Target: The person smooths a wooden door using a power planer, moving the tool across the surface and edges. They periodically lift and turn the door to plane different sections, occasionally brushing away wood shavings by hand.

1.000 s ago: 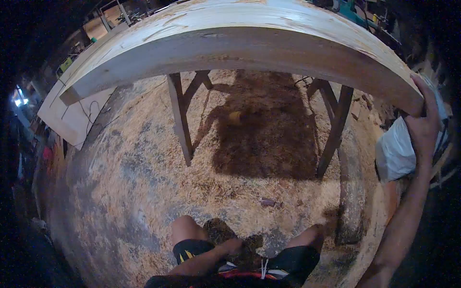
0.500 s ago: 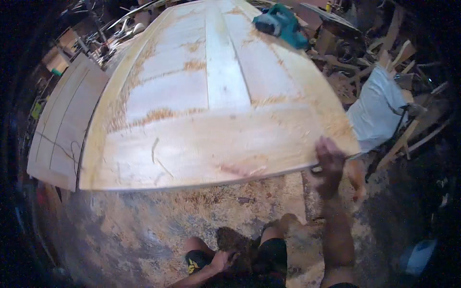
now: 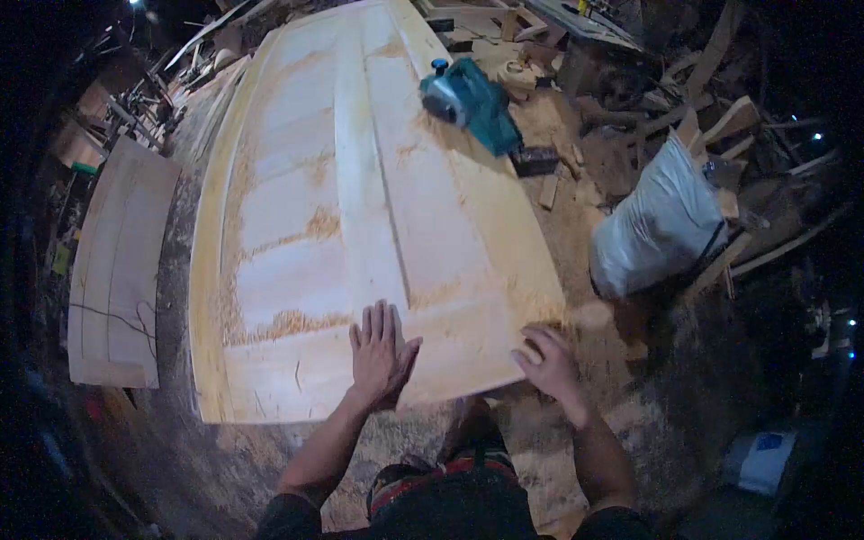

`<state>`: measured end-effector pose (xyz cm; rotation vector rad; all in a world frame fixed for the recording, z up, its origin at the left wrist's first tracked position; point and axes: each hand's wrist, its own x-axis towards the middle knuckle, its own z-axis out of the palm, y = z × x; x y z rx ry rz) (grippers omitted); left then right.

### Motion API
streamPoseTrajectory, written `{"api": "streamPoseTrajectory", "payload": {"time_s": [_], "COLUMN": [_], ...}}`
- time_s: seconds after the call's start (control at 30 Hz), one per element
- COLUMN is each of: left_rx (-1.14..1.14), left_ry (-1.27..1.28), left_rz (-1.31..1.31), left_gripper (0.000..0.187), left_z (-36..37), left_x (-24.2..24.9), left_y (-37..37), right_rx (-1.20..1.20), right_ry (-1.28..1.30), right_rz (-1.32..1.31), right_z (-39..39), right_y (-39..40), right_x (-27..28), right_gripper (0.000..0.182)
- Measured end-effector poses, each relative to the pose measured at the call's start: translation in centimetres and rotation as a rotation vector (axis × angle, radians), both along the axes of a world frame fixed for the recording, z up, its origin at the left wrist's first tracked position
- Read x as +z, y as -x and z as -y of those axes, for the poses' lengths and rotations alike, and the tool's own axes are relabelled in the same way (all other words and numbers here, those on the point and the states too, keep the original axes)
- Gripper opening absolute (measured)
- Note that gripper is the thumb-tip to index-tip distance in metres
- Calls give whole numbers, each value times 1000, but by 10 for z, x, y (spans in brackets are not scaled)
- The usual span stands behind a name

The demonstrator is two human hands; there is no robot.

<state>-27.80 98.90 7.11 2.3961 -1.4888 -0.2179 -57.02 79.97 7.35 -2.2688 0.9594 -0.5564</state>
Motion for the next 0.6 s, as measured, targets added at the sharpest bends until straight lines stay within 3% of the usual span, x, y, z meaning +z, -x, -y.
{"api": "streamPoseTrajectory", "payload": {"time_s": [0.03,0.07,0.13,0.2,0.27,0.4,0.47,0.6], "left_rx": [41,80,164,223,264,288,296,306], "left_ry": [-25,-65,-116,-173,-212,-256,-283,-278], "left_rz": [3,-2,1,-15,-37,-58,-66,-97], "left_gripper": [81,81,80,82,83,83,84,85], "left_z": [21,32,53,65,70,79,80,80], "left_x": [3,6,16,23,23,31,34,35], "left_y": [-5,-4,0,1,1,-2,-3,-8], "right_rx": [-92,-134,-208,-102,-57,-155,-28,88], "right_ry": [-131,-99,-172,-61,-199,308,59,-381], "right_rz": [93,127,109,143,268,222,250,267], "right_z": [28,60,127,202,257,362,416,470], "right_y": [-5,-23,-58,-100,-164,-278,-324,-373], "right_x": [-4,13,36,46,90,103,98,73], "right_gripper": [44,34,31,34,35,50,58,46]}}
